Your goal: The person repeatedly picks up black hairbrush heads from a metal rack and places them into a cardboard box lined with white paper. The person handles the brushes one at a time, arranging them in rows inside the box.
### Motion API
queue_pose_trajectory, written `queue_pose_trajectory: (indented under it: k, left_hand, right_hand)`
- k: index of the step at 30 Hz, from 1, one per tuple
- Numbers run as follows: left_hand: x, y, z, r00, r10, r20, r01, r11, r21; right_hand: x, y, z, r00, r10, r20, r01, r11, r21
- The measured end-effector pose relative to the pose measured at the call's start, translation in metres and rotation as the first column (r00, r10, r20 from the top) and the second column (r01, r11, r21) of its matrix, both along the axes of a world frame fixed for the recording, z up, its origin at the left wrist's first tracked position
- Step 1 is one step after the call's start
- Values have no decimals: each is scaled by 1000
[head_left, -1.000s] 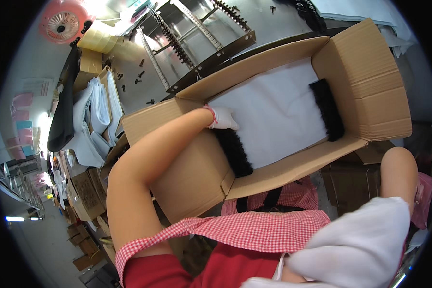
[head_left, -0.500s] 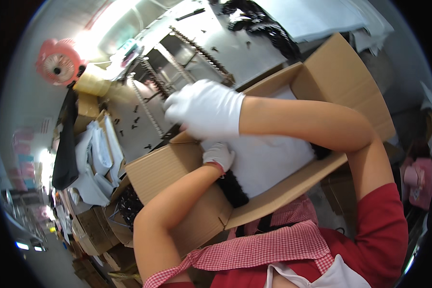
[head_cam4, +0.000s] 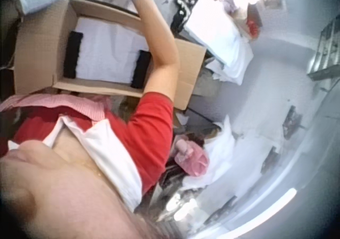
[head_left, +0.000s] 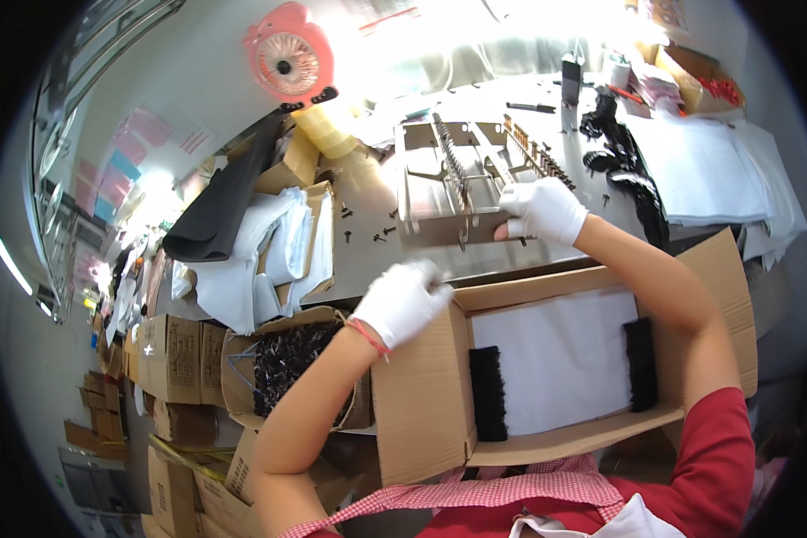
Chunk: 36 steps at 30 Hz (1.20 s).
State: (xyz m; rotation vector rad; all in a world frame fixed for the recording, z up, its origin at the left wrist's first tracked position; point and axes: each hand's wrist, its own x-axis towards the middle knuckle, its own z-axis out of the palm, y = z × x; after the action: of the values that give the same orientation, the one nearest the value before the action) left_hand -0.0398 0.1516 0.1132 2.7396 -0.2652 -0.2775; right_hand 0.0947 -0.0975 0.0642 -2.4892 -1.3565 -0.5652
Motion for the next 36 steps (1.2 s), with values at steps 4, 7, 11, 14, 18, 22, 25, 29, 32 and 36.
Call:
queue_pose_trajectory:
  k: [4, 7, 11, 14, 18, 22, 25, 29, 32, 36]
  left_hand:
    - [31, 35, 2, 874, 330, 356, -242, 932, -270]
    - [44, 26, 32, 524, 241, 817, -356, 933, -47]
    - [24, 71, 82, 146, -45, 988, -99, 993, 60]
    - [2, 101, 95, 154, -62, 986, -105, 991, 78]
    - [-30, 153, 81, 300, -16, 954, -240, 967, 91]
    - [-56, 203, 62, 464, 77, 883, -384, 915, 122]
    - [-74, 252, 42, 585, 229, 778, -463, 882, 88]
    - [-121, 317, 23, 646, 362, 672, -569, 815, 107]
    - [-138, 340, 5, 646, 339, 684, -563, 817, 128]
    - [-150, 332, -9, 676, 246, 695, -427, 899, 97]
  right_hand:
    - [-26, 27, 63, 689, 255, -679, 227, 813, 537]
    - [-53, 41, 112, 530, 555, -642, 218, 642, 735]
    - [-67, 65, 133, 578, 619, -532, 117, 582, 805]
    - [-62, 84, 112, 868, 324, -375, 81, 653, 753]
    - [-97, 97, 66, 893, 174, -416, 40, 888, 459]
    - [-119, 155, 31, 680, 244, -691, 176, 861, 478]
    - [-90, 167, 16, 649, 174, -741, 283, 849, 447]
    - [-18, 154, 15, 376, 395, -839, 728, 435, 530]
    - [49, 163, 11, 356, 640, -681, 900, -39, 434]
    - [-11, 277, 33, 43, 199, -979, 544, 817, 190]
